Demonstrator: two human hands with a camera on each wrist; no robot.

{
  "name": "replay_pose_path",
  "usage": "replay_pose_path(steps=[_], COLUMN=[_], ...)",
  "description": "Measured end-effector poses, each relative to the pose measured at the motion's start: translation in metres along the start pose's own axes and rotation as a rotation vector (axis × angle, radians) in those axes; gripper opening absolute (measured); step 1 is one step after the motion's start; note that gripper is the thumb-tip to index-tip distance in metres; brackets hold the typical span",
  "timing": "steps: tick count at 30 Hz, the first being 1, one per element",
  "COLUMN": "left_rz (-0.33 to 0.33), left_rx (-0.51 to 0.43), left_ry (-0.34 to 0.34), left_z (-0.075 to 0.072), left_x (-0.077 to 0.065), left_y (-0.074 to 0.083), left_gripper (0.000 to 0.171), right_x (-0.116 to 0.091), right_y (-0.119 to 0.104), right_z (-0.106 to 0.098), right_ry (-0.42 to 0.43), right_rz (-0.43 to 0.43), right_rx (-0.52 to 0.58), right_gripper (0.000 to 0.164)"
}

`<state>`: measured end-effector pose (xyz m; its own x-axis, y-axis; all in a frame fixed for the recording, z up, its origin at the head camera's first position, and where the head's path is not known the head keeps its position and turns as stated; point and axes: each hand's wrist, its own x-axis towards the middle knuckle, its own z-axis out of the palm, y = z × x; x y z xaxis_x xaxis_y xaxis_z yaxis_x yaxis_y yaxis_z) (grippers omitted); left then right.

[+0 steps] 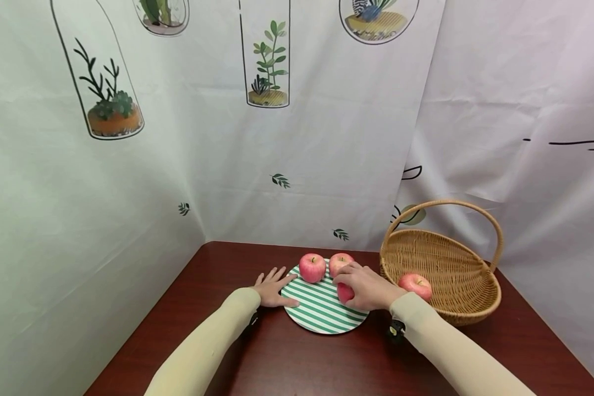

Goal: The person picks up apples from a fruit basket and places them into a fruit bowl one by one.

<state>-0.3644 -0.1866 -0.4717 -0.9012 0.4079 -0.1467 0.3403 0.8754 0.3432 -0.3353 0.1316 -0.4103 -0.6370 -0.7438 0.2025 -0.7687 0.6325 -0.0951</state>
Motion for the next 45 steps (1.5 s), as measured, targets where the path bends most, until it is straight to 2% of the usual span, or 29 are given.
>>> replay_pose_path(steps=[5,12,18,22,32,45], left_rz=[0.023,-0.015,-0.02,-0.024,-0.035,-0.029], left_rx=[-0.018,0.016,0.016,0.026,0.044,0.022], left_ry=[0.007,-0.024,-0.022,-0.024,-0.021,-0.017], left_z=[0.002,-0.004,-0.002,-0.004,-0.006,0.001], left_x=[0.003,-0.003,-0.005,-0.007,-0.007,0.004], left_y=[-0.005,0.002,0.001,0.004,0.01,-0.001], left_gripper=[0.105,0.097,0.097,0.095,0.092,0.097], right_x=[-0.001,-0.003,-0.006,-0.01,-0.023,-0.038], right_y=[-0.002,-0.002,-0.001,-0.001,0.006,0.014], right_z=[-0.01,-0.023,-0.031,-0.039,-0.059,-0.085], right_ry=[0.031,0.027,0.013,0.012,0.064,0.096], right_rz=[0.005,0.02,0.05,0.078,0.08,0.103], right_rx=[0.038,0.121,0.169,0.183,0.177,0.18], right_gripper=[0.042,0.041,0.037,0.036,0.026,0.024])
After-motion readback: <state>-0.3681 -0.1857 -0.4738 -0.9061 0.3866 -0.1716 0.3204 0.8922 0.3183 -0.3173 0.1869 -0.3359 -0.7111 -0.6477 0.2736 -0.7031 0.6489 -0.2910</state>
